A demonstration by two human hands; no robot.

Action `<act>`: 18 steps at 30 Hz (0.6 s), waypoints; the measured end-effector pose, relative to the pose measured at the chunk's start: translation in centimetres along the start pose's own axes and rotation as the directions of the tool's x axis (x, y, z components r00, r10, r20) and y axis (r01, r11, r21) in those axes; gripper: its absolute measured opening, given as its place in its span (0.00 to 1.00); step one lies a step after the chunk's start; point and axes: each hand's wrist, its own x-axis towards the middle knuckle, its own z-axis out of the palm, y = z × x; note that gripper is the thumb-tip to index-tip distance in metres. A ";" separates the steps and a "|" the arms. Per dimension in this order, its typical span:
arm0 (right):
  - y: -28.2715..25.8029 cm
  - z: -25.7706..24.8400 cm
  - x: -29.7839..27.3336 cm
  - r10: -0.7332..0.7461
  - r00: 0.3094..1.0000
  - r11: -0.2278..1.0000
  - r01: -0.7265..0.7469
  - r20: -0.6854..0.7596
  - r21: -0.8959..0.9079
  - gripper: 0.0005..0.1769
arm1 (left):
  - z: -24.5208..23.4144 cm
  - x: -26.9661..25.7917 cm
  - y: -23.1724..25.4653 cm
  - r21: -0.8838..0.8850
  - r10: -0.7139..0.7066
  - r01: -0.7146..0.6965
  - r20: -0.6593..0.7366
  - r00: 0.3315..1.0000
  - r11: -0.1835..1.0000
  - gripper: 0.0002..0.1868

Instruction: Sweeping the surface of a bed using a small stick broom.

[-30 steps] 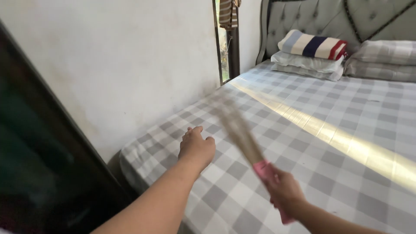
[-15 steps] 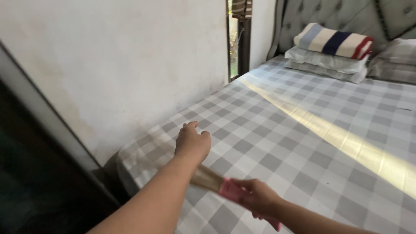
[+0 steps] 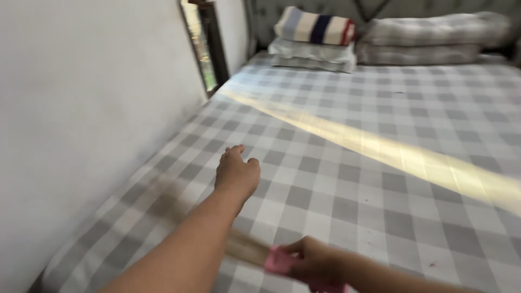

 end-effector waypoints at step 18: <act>0.9 -6.4 10.0 0.453 0.599 0.650 0.286 -0.661 0.704 0.43 | 1.0 17.1 -3.7 0.043 0.301 -0.318 0.218 0.928 0.947 0.31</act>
